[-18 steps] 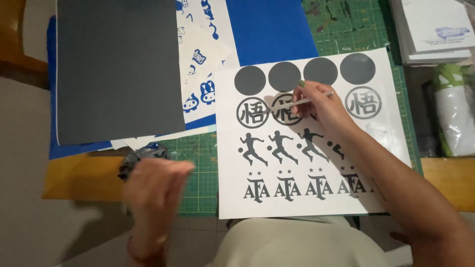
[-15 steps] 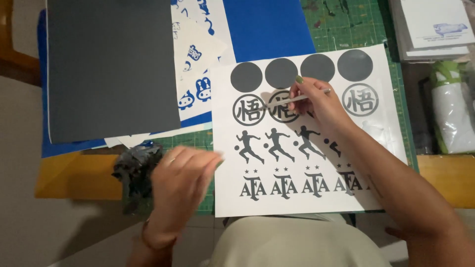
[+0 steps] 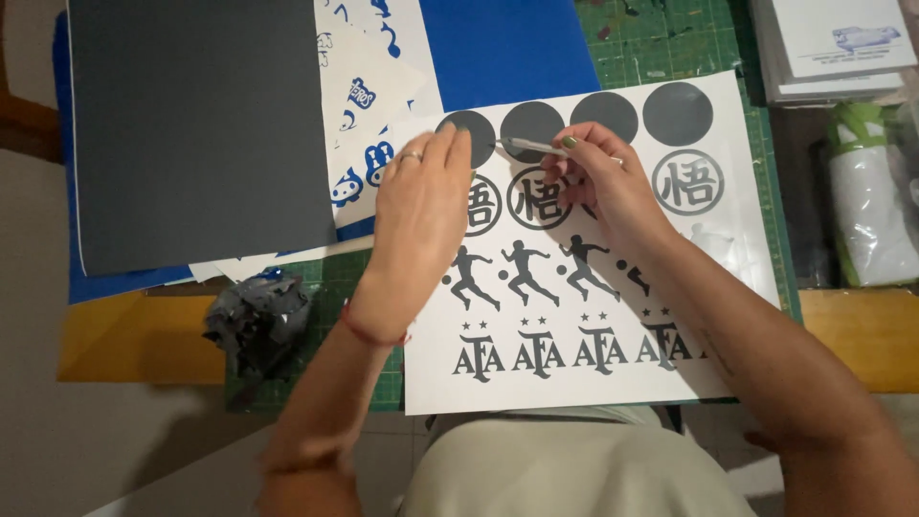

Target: The person is weeding a vinyl sheet, which involves using a small tool to remove the unwanted parts of the vinyl after it has been cut by a plotter.

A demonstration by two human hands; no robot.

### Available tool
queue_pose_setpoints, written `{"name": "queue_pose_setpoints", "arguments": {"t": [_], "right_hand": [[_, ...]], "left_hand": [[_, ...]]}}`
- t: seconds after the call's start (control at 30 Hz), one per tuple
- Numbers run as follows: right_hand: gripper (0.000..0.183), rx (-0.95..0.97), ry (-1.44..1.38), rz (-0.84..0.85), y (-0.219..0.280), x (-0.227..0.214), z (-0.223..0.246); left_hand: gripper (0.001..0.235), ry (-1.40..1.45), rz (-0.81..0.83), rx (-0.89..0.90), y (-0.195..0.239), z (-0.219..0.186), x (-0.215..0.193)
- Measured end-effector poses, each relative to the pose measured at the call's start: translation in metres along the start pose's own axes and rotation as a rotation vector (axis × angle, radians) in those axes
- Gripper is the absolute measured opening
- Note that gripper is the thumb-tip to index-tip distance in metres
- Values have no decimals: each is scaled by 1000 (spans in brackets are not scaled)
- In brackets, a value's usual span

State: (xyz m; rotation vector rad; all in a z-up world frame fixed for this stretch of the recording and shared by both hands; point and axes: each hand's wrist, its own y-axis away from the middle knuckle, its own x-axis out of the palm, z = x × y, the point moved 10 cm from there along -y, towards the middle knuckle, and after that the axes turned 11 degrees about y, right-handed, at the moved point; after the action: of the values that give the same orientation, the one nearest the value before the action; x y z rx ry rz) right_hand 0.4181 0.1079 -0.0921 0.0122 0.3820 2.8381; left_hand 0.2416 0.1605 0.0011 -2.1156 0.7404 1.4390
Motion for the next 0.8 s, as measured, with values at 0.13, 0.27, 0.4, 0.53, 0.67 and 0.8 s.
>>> {"name": "queue_pose_setpoints", "arguments": {"t": [0.13,0.27,0.4,0.53,0.67,0.8], "right_hand": [[17,-2,34,9,2,1,1],[20,-15,51,12,0,1,2],[24,-19,83,9,0,2,2],[26,-29,105,15,-1,2,-3],[26,-59,152,2,-2,2,0],[25,-68,165,-11,-1,3,3]], "left_hand": [[46,44,4,-36,-7,16,19],[54,47,11,-3,-5,28,41],[58,69,5,1,-2,33,48],[57,71,11,-4,-2,38,53],[53,91,-9,50,-3,35,54],[50,93,-36,98,-4,34,57]]}}
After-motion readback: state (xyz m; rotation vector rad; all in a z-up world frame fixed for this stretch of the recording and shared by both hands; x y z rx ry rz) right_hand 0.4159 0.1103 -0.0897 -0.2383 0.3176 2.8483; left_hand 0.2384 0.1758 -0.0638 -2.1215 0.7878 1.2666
